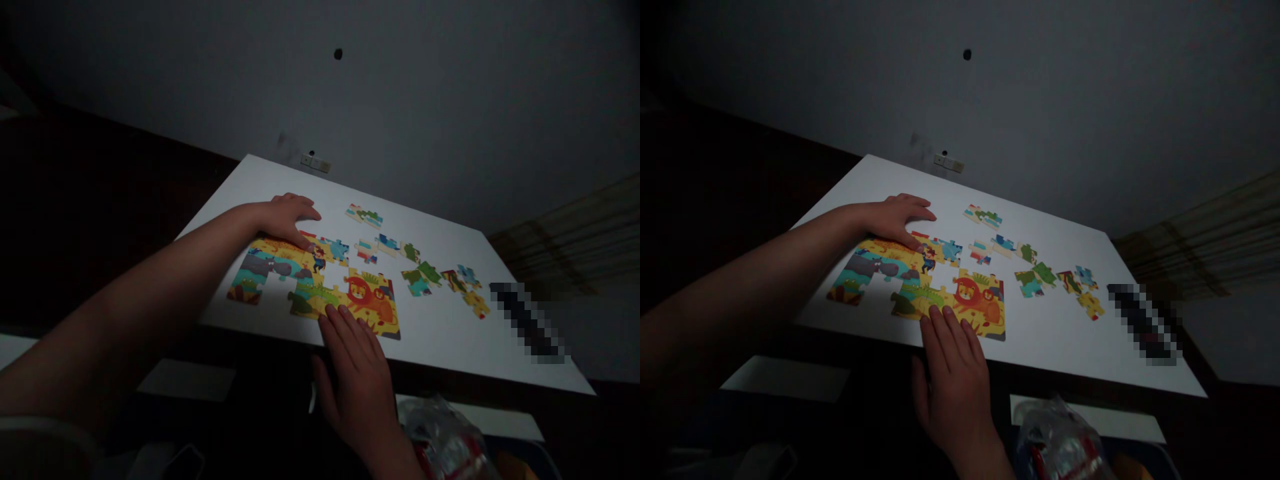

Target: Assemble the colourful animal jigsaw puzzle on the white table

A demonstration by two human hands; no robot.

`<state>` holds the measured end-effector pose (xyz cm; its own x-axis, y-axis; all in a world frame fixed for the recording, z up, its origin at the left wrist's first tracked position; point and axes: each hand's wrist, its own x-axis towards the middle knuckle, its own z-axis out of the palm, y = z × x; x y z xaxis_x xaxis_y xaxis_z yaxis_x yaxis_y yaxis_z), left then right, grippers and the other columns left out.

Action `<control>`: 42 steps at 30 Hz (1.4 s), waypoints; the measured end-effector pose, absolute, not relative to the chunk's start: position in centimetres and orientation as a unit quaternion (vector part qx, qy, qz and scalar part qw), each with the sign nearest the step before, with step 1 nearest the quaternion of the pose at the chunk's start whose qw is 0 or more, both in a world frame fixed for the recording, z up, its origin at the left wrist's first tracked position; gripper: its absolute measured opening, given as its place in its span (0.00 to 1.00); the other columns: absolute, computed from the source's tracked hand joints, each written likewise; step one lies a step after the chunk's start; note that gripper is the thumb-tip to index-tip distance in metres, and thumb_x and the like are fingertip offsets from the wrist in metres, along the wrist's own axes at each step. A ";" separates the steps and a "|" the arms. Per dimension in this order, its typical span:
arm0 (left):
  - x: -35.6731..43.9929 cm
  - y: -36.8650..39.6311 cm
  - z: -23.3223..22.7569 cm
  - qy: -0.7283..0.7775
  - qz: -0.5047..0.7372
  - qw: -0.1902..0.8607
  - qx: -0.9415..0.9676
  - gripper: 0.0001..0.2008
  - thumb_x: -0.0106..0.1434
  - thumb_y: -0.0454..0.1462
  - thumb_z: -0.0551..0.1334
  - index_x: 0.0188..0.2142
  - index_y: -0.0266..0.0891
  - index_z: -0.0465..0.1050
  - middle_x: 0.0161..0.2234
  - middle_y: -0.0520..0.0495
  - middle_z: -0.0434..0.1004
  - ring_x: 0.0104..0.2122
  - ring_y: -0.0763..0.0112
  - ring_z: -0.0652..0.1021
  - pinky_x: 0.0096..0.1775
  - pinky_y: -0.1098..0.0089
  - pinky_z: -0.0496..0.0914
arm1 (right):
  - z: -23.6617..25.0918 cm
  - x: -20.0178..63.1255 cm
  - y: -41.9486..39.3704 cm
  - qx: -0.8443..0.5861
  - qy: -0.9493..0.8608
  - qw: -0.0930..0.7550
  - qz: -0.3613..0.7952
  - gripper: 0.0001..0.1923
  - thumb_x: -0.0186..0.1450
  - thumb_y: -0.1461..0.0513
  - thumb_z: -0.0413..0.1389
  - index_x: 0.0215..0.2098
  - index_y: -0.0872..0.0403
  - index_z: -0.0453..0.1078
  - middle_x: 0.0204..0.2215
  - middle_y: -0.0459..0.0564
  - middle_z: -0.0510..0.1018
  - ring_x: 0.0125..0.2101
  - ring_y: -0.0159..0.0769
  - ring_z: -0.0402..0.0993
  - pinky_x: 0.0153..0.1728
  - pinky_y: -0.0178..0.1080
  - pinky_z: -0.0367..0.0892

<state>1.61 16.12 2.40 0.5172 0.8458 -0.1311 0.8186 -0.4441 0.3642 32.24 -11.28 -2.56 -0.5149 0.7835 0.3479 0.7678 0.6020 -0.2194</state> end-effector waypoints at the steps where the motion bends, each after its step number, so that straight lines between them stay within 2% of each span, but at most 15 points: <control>1: 1.6 16.1 2.4 0.492 0.033 0.193 0.848 0.61 0.57 0.76 0.74 0.84 0.58 0.75 0.92 0.41 0.60 0.87 0.25 0.59 0.85 0.30 0.54 | -2.4 32.2 -11.2 -0.442 -0.873 0.208 0.022 0.38 0.79 0.65 0.65 0.85 0.48 0.75 0.79 0.61 0.82 0.79 0.62 0.80 0.74 0.69 0.84; 6: 1.5 15.8 2.7 0.494 0.024 0.184 0.849 0.61 0.59 0.76 0.73 0.85 0.55 0.74 0.92 0.37 0.58 0.88 0.27 0.59 0.85 0.31 0.54 | -0.1 33.7 -10.1 -0.421 -0.862 0.279 0.033 0.32 0.80 0.64 0.62 0.80 0.47 0.80 0.75 0.59 0.87 0.74 0.58 0.86 0.70 0.66 0.88; 9: 1.2 15.9 2.6 0.494 0.046 0.182 0.849 0.56 0.64 0.76 0.69 0.82 0.52 0.78 0.90 0.36 0.64 0.87 0.30 0.63 0.85 0.34 0.56 | 2.5 36.7 -7.6 -0.465 -0.828 0.314 0.001 0.25 0.82 0.64 0.59 0.72 0.44 0.85 0.68 0.57 0.92 0.68 0.60 0.90 0.68 0.70 0.87; 13: 0.5 16.5 2.1 0.512 0.135 0.188 0.827 0.45 0.70 0.68 0.65 0.74 0.44 0.86 0.81 0.34 0.80 0.79 0.38 0.78 0.82 0.44 0.68 | 6.3 40.8 -0.1 -0.500 -0.832 0.241 0.011 0.19 0.84 0.61 0.57 0.63 0.47 0.89 0.58 0.61 0.95 0.57 0.61 0.93 0.62 0.65 0.87; 15: -0.1 16.8 1.9 0.532 0.169 0.173 0.811 0.41 0.70 0.65 0.65 0.70 0.43 0.88 0.76 0.33 0.85 0.74 0.38 0.82 0.79 0.44 0.72 | 7.5 41.6 5.0 -0.492 -0.849 0.190 0.041 0.19 0.84 0.63 0.56 0.61 0.50 0.90 0.59 0.63 0.94 0.59 0.61 0.92 0.64 0.64 0.85; 19: -1.2 17.3 1.8 0.570 0.189 0.135 0.788 0.37 0.70 0.63 0.65 0.64 0.44 0.91 0.70 0.34 0.89 0.71 0.38 0.85 0.77 0.42 0.75 | 7.6 40.8 14.0 -0.457 -0.867 0.145 0.138 0.15 0.79 0.62 0.63 0.57 0.52 0.91 0.57 0.60 0.94 0.53 0.54 0.92 0.57 0.51 0.84; 23: -1.6 17.8 1.5 0.570 0.173 0.114 0.795 0.36 0.71 0.61 0.62 0.64 0.42 0.91 0.71 0.34 0.89 0.73 0.39 0.83 0.80 0.43 0.72 | 6.0 39.3 17.4 -0.450 -0.872 0.147 0.124 0.15 0.79 0.61 0.60 0.54 0.53 0.90 0.52 0.60 0.95 0.49 0.52 0.90 0.53 0.48 0.80; 31: -1.5 18.5 0.8 0.574 0.169 0.104 0.794 0.36 0.72 0.60 0.61 0.66 0.45 0.91 0.73 0.37 0.87 0.75 0.38 0.81 0.81 0.39 0.70 | 5.6 42.7 16.4 -0.461 -0.872 0.129 0.102 0.15 0.79 0.64 0.60 0.54 0.54 0.91 0.50 0.62 0.94 0.47 0.53 0.90 0.53 0.50 0.80; 35: -1.6 18.5 0.8 0.578 0.171 0.101 0.792 0.36 0.71 0.61 0.61 0.65 0.46 0.91 0.73 0.37 0.87 0.75 0.38 0.81 0.81 0.41 0.70 | 6.2 43.4 16.2 -0.463 -0.868 0.138 0.114 0.13 0.74 0.62 0.67 0.53 0.53 0.91 0.49 0.61 0.93 0.47 0.55 0.89 0.54 0.53 0.82; 39: -1.6 18.4 1.0 0.583 0.167 0.109 0.787 0.36 0.71 0.62 0.61 0.64 0.46 0.91 0.73 0.36 0.87 0.73 0.39 0.82 0.79 0.42 0.73 | 6.0 42.1 15.3 -0.392 -0.901 0.129 0.134 0.22 0.76 0.54 0.72 0.62 0.58 0.89 0.59 0.67 0.90 0.60 0.61 0.87 0.65 0.58 0.80; 42: -1.4 18.3 1.3 0.589 0.155 0.109 0.786 0.37 0.71 0.63 0.60 0.65 0.46 0.90 0.72 0.37 0.87 0.73 0.38 0.82 0.79 0.41 0.73 | 5.4 41.0 14.7 -0.365 -0.917 0.094 0.132 0.21 0.74 0.53 0.75 0.63 0.51 0.89 0.62 0.62 0.89 0.65 0.61 0.84 0.71 0.60 0.78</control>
